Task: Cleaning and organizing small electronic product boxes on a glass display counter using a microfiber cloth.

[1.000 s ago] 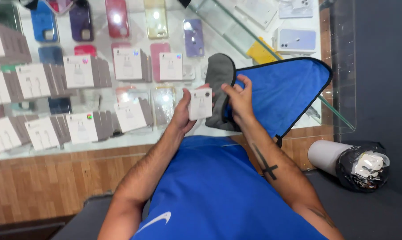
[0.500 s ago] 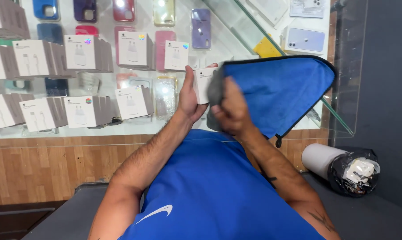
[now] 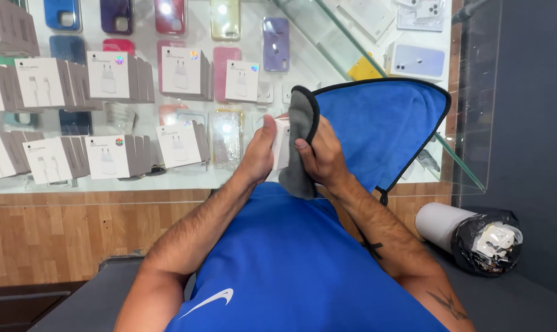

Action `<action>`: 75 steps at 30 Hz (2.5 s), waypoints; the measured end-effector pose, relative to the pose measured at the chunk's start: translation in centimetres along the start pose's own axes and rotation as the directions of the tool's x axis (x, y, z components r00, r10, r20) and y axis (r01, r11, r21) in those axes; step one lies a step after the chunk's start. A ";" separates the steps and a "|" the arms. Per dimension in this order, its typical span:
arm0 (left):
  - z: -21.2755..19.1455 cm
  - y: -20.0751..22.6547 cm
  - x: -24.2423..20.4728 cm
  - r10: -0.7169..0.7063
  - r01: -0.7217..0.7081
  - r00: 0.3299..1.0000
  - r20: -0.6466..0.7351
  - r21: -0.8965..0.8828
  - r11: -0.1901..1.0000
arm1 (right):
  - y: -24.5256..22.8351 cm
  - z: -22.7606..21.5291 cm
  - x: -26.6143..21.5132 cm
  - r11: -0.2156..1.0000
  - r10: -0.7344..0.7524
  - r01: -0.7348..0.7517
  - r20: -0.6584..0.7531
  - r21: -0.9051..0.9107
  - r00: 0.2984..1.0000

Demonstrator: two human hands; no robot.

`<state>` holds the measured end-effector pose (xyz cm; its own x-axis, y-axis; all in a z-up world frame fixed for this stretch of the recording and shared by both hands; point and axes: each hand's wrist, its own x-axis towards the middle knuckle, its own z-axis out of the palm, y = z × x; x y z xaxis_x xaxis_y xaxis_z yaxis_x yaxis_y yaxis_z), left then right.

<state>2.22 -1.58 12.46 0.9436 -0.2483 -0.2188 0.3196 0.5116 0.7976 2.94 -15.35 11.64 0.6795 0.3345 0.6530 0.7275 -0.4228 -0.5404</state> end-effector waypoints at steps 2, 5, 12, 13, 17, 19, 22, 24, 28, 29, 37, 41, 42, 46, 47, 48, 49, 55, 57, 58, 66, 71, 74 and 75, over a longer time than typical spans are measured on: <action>-0.2 0.1 -0.3 0.004 -0.015 0.997 0.079 0.138 0.990 | -0.4 -0.4 0.3 0.999 -0.002 0.002 -0.022 0.037 1.000; -1.6 -1.5 0.3 0.026 -0.055 0.993 0.119 0.250 0.967 | -1.3 -0.2 1.4 0.999 -0.017 0.020 -0.062 0.043 0.998; 0.0 0.1 0.4 0.148 -0.170 0.982 0.114 0.225 0.959 | -1.4 0.0 0.4 0.990 0.130 -0.117 -0.186 0.080 0.974; 1.3 2.3 -0.1 0.216 -0.225 0.974 0.067 0.204 0.953 | -1.2 -0.1 -0.3 0.963 0.266 -0.254 -0.175 0.093 0.948; -0.2 -0.2 -0.1 0.202 -0.195 0.979 -0.007 0.217 0.956 | -2.3 0.0 -0.3 0.722 0.648 -0.558 -0.117 0.410 0.752; -1.1 -1.9 0.3 0.346 -0.306 0.932 -0.110 0.274 0.912 | -2.0 0.0 0.3 0.522 0.716 -0.553 0.019 0.649 0.698; -0.3 -2.1 0.6 0.470 -0.413 0.870 -0.151 0.298 0.861 | -1.4 0.9 -0.9 0.386 0.762 -0.554 0.084 0.738 0.642; 0.5 -1.4 1.2 0.523 -0.457 0.838 -0.157 0.324 0.829 | -0.9 1.6 -2.1 0.325 0.804 -0.541 0.075 0.776 0.590; 1.5 -1.1 1.7 0.649 -0.544 0.737 -0.188 0.404 0.735 | -2.4 1.0 -0.5 0.100 0.927 -0.489 0.097 0.867 0.362; 1.5 -1.2 1.8 0.649 -0.543 0.737 -0.190 0.406 0.735 | -2.8 1.0 -0.1 0.098 0.927 -0.489 0.099 0.867 0.362; 0.3 -2.8 3.2 0.858 -0.695 0.483 0.177 0.673 0.252 | -2.9 -1.0 1.0 -0.326 0.864 -0.500 0.467 0.802 0.185; 0.0 -3.2 3.4 0.821 -0.697 0.512 0.254 0.681 0.224 | -2.1 -1.6 -0.1 -0.237 0.889 -0.560 0.410 0.794 0.205; -0.4 -3.3 3.8 0.796 -0.673 0.563 0.222 0.682 0.287 | -1.6 -1.5 -1.3 -0.209 0.911 -0.561 0.368 0.801 0.187; -0.4 -1.7 4.1 0.473 -0.338 0.879 -0.059 0.622 0.706 | 0.8 -3.3 -5.8 -0.035 0.974 -0.516 0.146 0.856 0.176; -0.7 -1.6 4.3 0.472 -0.336 0.880 -0.059 0.624 0.706 | 2.3 -4.3 -6.9 -0.038 0.973 -0.514 0.148 0.857 0.175; -1.0 -1.6 4.5 0.360 -0.214 0.921 -0.146 0.584 0.783 | 3.8 -5.3 -8.0 0.087 0.978 -0.612 0.050 0.786 0.203; -1.2 -1.6 4.7 0.232 -0.083 0.947 -0.221 0.530 0.844 | 5.1 -6.4 -9.4 0.205 0.970 -0.695 -0.050 0.689 0.236; 1.2 -1.4 7.6 -0.130 0.194 0.955 -0.267 0.230 0.954 | 9.8 -14.3 -18.9 0.308 0.879 -0.767 -0.477 0.564 0.002; 1.5 -2.0 9.7 -0.176 0.237 0.953 -0.247 0.244 0.940 | 9.0 -18.6 -18.4 0.252 0.795 -0.756 -0.575 0.604 -0.194; 1.6 -2.3 10.6 -0.223 0.280 0.948 -0.229 0.260 0.924 | 8.6 -20.7 -18.1 0.204 0.666 -0.733 -0.640 0.649 -0.382; 5.5 -6.0 17.8 -0.175 0.230 0.971 -0.162 0.444 0.866 | 6.0 -20.5 -16.5 0.521 0.670 -0.701 -0.742 0.487 -0.018; 7.6 -8.3 21.4 -0.020 0.087 0.993 -0.112 0.629 0.772 | 4.0 -13.3 -14.7 0.418 0.884 -0.886 -0.315 0.201 0.345; 7.9 -9.1 23.0 0.091 0.049 0.988 -0.124 0.817 0.574 | 3.0 -11.4 -13.4 0.386 0.923 -0.902 -0.094 0.195 0.374; 8.5 -8.7 23.0 0.059 0.097 0.987 -0.146 0.859 0.502 | 2.9 -11.3 -13.1 0.361 0.932 -0.913 -0.039 0.192 0.361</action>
<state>20.39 -18.72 5.32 0.9634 -0.0947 -0.2509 0.1780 -0.4738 0.8625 -4.92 -30.47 7.45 0.9193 -0.3061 -0.2473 -0.3390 -0.2967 -0.8928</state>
